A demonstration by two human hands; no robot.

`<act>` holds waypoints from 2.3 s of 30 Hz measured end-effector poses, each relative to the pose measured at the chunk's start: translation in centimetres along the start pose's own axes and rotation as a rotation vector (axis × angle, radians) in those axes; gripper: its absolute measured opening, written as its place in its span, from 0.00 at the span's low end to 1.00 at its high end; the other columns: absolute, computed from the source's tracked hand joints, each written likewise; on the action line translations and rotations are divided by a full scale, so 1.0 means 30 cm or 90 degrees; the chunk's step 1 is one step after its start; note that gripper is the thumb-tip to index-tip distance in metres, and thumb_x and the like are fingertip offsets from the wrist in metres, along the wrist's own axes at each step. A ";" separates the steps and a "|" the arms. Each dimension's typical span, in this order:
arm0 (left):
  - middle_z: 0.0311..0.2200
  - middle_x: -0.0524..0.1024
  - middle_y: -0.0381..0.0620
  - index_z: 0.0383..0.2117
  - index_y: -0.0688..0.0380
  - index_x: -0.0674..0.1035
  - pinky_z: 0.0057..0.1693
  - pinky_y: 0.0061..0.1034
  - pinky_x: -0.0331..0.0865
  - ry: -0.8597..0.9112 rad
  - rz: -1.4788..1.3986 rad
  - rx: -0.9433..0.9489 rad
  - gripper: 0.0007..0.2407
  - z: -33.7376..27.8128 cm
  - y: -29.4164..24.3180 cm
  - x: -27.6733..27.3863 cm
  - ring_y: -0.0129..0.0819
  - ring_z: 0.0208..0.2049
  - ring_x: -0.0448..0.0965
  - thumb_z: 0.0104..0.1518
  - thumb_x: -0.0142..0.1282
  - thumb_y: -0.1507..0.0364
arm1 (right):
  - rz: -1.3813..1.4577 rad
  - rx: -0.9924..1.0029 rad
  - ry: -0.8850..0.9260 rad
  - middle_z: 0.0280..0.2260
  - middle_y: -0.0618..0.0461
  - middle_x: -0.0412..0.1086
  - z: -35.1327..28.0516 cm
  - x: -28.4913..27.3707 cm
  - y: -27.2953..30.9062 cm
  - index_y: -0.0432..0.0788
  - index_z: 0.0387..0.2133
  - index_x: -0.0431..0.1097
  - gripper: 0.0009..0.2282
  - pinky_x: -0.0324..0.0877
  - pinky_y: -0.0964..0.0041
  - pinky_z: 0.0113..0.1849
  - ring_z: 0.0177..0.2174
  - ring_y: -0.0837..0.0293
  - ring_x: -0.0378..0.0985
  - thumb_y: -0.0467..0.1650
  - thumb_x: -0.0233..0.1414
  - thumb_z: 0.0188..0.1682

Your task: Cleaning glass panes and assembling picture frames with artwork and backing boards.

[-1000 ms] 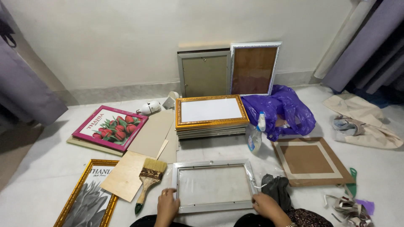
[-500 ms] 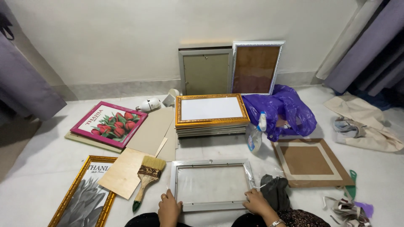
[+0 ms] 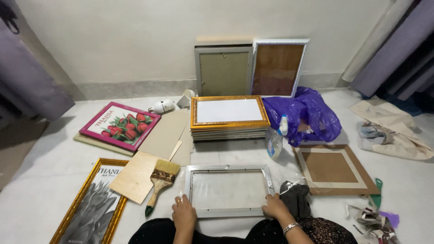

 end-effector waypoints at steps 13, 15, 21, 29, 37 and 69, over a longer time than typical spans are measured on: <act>0.59 0.63 0.54 0.60 0.49 0.68 0.49 0.42 0.66 -0.059 0.131 0.129 0.23 -0.060 -0.028 0.059 0.52 0.49 0.67 0.55 0.50 0.67 | -0.028 0.112 -0.023 0.60 0.48 0.61 -0.103 -0.098 0.036 0.48 0.58 0.64 0.25 0.71 0.48 0.53 0.55 0.43 0.71 0.44 0.51 0.48; 0.58 0.63 0.56 0.61 0.49 0.68 0.49 0.41 0.65 -0.044 0.139 0.120 0.26 -0.055 -0.019 0.071 0.51 0.47 0.67 0.52 0.54 0.66 | -0.029 0.115 -0.017 0.59 0.48 0.62 -0.108 -0.100 0.039 0.48 0.58 0.64 0.25 0.71 0.47 0.53 0.55 0.44 0.72 0.44 0.50 0.48; 0.57 0.66 0.53 0.54 0.51 0.72 0.54 0.42 0.66 0.010 0.078 0.064 0.21 -0.030 -0.039 0.007 0.50 0.50 0.69 0.52 0.57 0.64 | -0.008 0.141 -0.034 0.61 0.46 0.60 -0.116 -0.111 0.022 0.49 0.65 0.55 0.31 0.70 0.48 0.54 0.56 0.43 0.71 0.43 0.51 0.47; 0.46 0.70 0.65 0.46 0.65 0.70 0.51 0.49 0.75 -0.007 -0.110 -0.073 0.16 0.054 0.097 0.108 0.65 0.43 0.76 0.53 0.52 0.71 | 0.024 0.191 -0.029 0.59 0.43 0.63 -0.122 -0.115 -0.015 0.48 0.62 0.59 0.28 0.70 0.45 0.52 0.56 0.41 0.71 0.42 0.50 0.48; 0.46 0.74 0.63 0.49 0.62 0.72 0.52 0.45 0.76 0.132 -0.144 -0.131 0.16 0.054 0.087 0.084 0.59 0.45 0.81 0.57 0.50 0.69 | 0.073 0.149 -0.059 0.55 0.31 0.65 0.129 0.088 -0.181 0.39 0.59 0.61 0.32 0.68 0.48 0.54 0.53 0.33 0.72 0.45 0.54 0.44; 0.39 0.81 0.53 0.48 0.54 0.73 0.47 0.39 0.76 -0.009 -0.427 -0.395 0.22 0.191 0.385 -0.006 0.47 0.38 0.83 0.52 0.69 0.61 | 0.214 0.219 -0.080 0.55 0.41 0.69 0.196 0.111 -0.250 0.48 0.60 0.63 0.30 0.70 0.53 0.54 0.53 0.42 0.74 0.44 0.56 0.43</act>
Point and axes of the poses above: each hand's wrist, its own z-axis towards the middle knuckle, its own x-axis out of the palm, y = z × x, the point moved 8 cm from there along z, towards the middle knuckle
